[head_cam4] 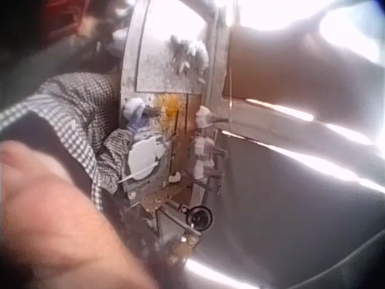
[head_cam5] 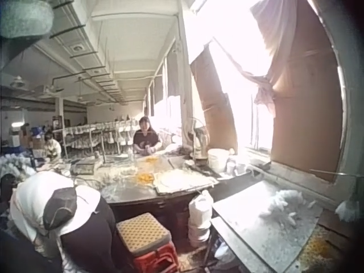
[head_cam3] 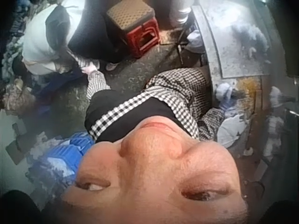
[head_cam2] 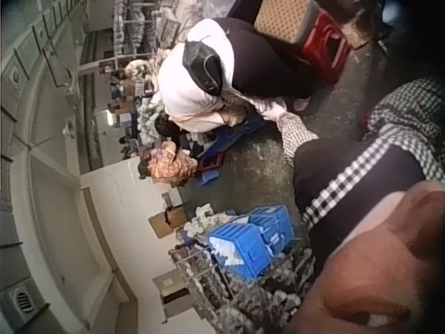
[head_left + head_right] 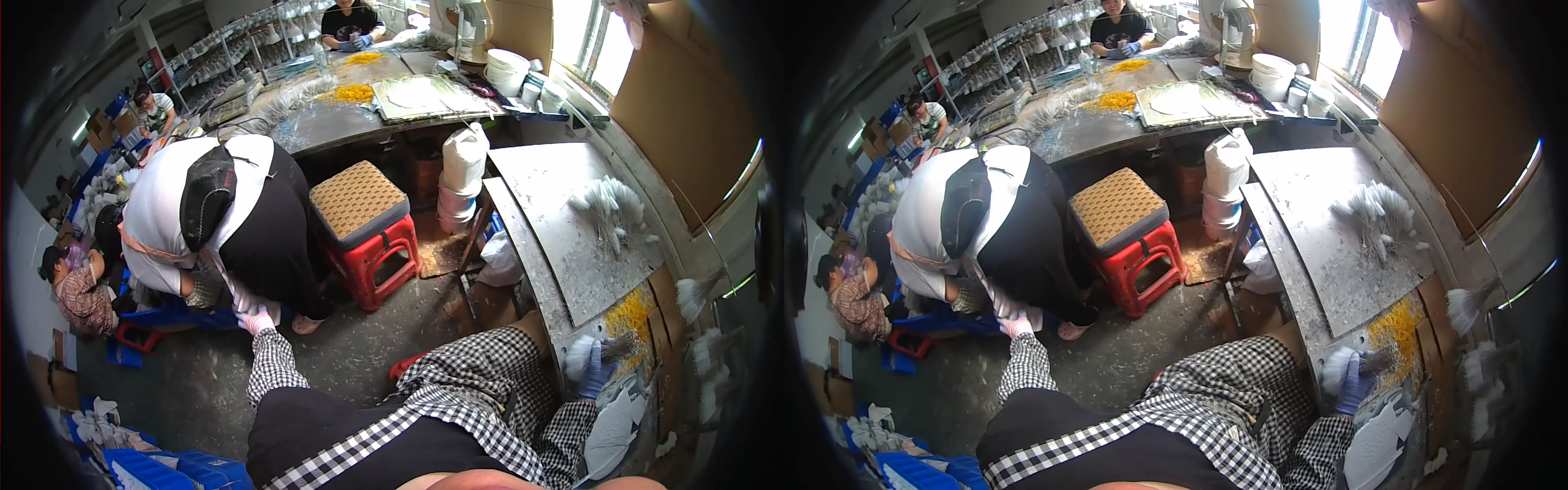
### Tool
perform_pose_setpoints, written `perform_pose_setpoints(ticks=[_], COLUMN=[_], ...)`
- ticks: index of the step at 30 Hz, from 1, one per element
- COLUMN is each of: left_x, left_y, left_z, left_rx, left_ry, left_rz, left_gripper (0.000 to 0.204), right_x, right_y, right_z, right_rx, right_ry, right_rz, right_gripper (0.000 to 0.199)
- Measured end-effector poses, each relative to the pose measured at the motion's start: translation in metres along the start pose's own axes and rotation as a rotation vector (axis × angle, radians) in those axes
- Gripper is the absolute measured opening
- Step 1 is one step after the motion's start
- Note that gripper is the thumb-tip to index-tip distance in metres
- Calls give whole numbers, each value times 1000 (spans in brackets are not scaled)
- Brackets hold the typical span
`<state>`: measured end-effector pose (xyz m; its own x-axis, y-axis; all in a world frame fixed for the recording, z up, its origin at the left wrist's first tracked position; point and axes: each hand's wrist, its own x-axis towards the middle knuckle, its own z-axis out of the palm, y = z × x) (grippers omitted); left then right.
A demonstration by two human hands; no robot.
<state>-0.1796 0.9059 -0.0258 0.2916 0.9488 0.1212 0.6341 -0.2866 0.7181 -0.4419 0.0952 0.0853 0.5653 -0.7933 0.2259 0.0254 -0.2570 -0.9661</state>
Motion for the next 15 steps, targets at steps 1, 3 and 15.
perform_pose_setpoints(ticks=[1,3,15], left_x=[60,94,-115], left_y=[-41,-44,77], left_z=[-18,-1,-22], left_rx=[-53,171,530], left_ry=[-75,-283,-557], left_rz=[203,180,895], left_gripper=[47,20,41], right_x=[6,1,-9], right_y=[5,1,-29], right_z=[22,33,30], right_rx=[94,125,129], right_ry=[-41,-39,-58], right_rz=[30,39,50], right_gripper=[37,32,31])
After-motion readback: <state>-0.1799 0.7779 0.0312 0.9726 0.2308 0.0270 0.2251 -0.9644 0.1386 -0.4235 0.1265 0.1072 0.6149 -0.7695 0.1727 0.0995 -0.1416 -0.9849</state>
